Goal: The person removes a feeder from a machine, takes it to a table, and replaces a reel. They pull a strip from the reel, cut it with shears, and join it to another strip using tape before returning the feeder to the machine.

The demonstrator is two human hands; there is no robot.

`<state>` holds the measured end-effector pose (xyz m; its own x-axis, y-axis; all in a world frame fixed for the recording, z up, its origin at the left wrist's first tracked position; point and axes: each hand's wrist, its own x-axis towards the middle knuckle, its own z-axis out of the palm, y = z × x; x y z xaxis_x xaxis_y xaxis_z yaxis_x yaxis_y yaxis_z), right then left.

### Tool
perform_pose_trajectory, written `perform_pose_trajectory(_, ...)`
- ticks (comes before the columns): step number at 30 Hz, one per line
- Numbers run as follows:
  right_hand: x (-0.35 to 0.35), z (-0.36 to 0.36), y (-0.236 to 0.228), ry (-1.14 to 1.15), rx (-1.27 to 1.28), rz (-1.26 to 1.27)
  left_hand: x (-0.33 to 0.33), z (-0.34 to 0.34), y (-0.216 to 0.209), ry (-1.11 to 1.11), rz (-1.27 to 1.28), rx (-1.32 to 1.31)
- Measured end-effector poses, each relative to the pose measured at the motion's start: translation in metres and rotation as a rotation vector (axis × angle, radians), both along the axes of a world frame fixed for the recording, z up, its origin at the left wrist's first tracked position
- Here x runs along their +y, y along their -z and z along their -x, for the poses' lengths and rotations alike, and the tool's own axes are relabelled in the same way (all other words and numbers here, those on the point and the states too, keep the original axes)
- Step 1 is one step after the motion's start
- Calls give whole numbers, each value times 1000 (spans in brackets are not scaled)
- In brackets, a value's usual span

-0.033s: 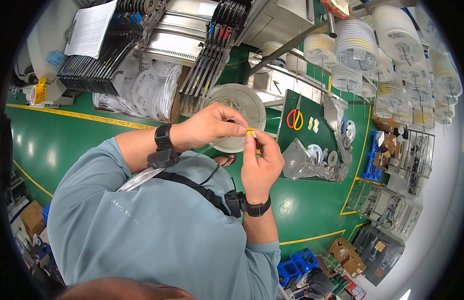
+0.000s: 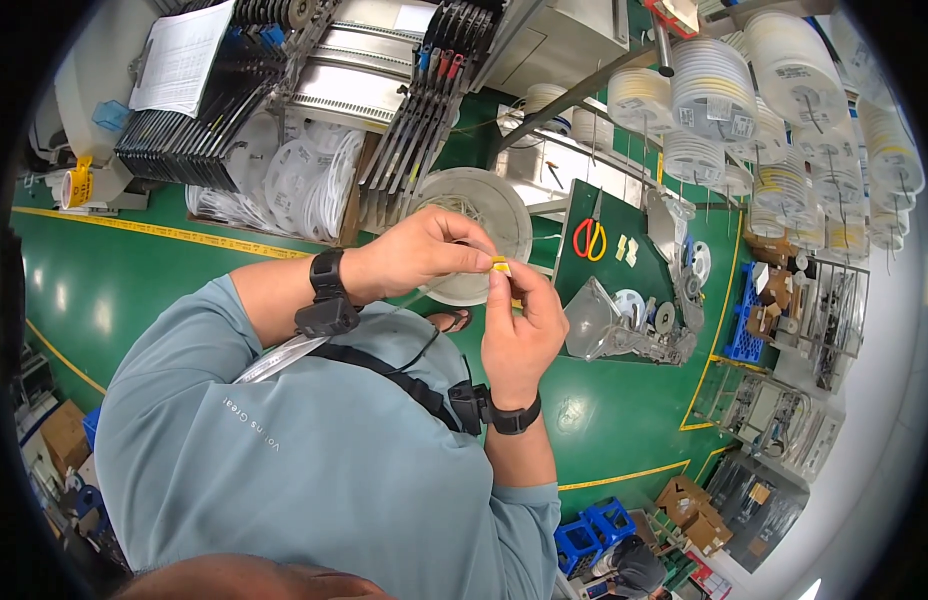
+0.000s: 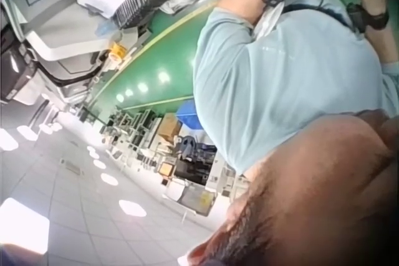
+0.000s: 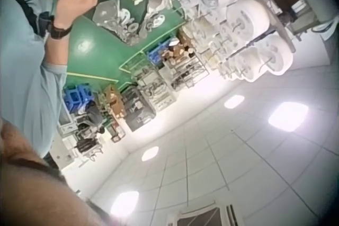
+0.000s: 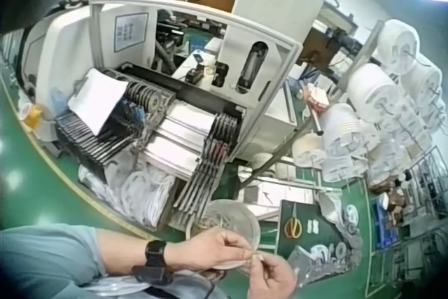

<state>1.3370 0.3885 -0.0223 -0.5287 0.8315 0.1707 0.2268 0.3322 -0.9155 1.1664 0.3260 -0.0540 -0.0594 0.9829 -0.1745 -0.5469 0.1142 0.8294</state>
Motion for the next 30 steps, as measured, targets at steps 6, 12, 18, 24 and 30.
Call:
perform_pose_trajectory(6, -3, 3, -17, -40, -124, -313, 0, 1, -1, -26, -82, 65)
perform_pose_trajectory(12, -2, 3, -22, -94, -171, -630, -3, 5, -6, -3, -99, 86)
perform_pose_trajectory(18, 0, 3, -23, -131, -216, -782, -4, 9, -11, 71, -38, 5)
perform_pose_trajectory(24, 0, 3, -23, -142, -255, -837, 0, 5, 4, 28, -123, 54)
perform_pose_trajectory(30, 1, 3, -20, -131, -224, -752, -2, 6, 1, 39, -97, -7)
